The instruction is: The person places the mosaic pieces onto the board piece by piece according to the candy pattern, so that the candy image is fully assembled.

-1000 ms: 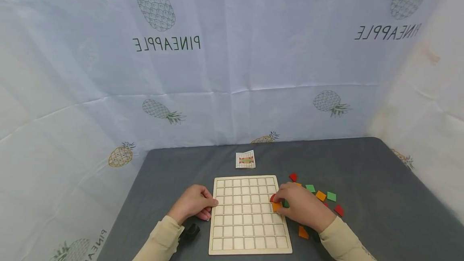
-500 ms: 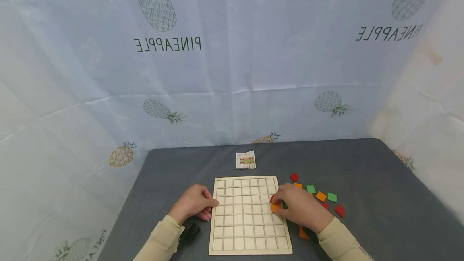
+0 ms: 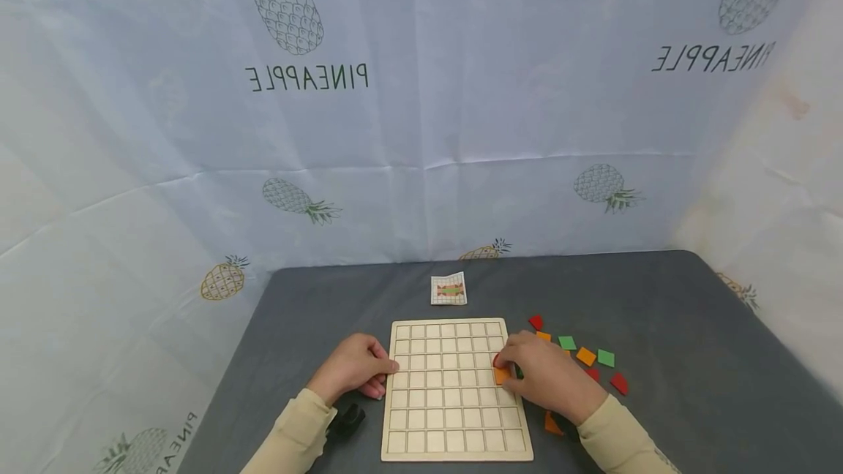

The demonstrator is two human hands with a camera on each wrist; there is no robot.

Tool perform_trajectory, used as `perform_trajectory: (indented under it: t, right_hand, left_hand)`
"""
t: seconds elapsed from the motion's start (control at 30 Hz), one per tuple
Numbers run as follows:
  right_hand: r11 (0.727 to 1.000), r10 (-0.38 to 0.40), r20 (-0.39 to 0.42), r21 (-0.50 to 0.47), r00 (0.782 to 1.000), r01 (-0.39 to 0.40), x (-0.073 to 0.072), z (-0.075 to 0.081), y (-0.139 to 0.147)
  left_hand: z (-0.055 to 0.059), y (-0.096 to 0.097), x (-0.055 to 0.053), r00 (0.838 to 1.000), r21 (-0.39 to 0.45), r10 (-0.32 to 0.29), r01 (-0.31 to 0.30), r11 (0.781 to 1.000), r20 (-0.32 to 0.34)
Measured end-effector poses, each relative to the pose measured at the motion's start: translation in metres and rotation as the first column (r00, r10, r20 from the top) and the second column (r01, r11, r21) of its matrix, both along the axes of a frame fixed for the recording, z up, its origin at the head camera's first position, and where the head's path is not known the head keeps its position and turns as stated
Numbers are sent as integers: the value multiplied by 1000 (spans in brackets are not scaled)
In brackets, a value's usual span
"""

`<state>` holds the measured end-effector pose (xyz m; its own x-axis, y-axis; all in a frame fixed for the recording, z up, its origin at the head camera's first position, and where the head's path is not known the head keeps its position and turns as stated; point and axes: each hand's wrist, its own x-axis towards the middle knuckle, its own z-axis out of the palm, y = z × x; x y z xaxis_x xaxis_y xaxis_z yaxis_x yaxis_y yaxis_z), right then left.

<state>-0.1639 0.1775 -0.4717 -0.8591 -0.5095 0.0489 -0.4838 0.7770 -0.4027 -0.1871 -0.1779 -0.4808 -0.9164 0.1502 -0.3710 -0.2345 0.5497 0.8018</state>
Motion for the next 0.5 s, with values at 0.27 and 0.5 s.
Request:
perform_trajectory:
  t: [0.27, 0.5]
  right_hand:
    - [1000, 9, 11, -13, 1000, -9, -1, -1, 3]
    - [1000, 5, 13, -3, 1000, -5, -1, -2, 1]
  left_hand:
    - [0, 1, -1, 1000, -15, 13, -13, 1000, 3]
    - [-2, 1, -2, 1000, -21, 9, -9, 1000, 6]
